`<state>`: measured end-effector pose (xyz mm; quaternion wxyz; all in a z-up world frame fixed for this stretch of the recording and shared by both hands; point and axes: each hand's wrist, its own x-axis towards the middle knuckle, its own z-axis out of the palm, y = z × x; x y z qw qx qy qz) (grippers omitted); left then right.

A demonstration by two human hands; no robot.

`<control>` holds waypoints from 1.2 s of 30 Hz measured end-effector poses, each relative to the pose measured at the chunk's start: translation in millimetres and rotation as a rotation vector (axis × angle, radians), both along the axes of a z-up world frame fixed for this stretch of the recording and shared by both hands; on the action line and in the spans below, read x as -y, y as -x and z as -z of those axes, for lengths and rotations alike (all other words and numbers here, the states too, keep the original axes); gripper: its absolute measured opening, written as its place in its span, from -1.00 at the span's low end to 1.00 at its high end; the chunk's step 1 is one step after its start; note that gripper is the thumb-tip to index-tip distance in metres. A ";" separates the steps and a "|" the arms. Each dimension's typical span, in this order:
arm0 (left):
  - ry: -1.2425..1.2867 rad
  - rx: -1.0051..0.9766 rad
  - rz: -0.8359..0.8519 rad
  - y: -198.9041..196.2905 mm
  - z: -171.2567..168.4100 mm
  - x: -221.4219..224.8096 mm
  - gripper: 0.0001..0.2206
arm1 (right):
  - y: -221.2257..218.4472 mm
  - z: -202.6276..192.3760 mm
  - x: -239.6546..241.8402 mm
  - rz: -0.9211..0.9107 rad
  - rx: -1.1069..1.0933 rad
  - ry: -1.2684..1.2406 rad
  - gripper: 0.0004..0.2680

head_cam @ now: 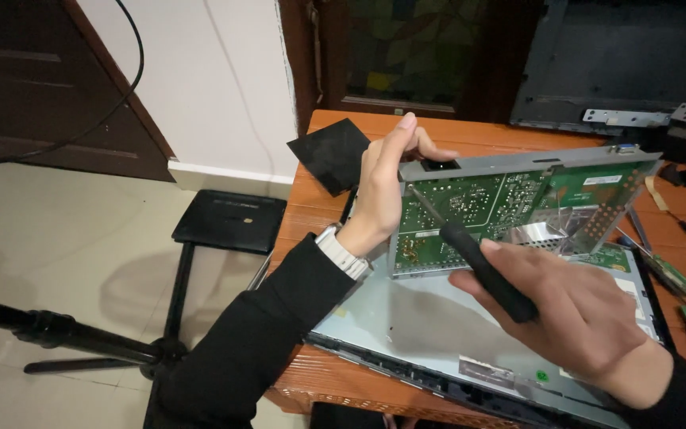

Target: Disassembling and inspecting the internal components of a computer monitor using a screwdriver.

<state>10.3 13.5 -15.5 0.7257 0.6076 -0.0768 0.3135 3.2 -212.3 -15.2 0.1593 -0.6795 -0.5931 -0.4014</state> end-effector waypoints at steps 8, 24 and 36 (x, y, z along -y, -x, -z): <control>0.030 -0.005 -0.018 1.7 -0.9 2.6 -0.50 | 11.0 -10.6 -25.7 -0.145 -0.048 -0.048 -0.70; 0.029 -0.063 -0.059 5.0 -7.7 3.5 -0.44 | -7.4 -61.2 -16.9 -0.330 0.297 0.332 -0.79; 0.005 0.000 -0.044 2.9 -3.5 3.5 -0.46 | 5.0 -11.3 -4.0 -0.100 -0.101 0.566 -0.62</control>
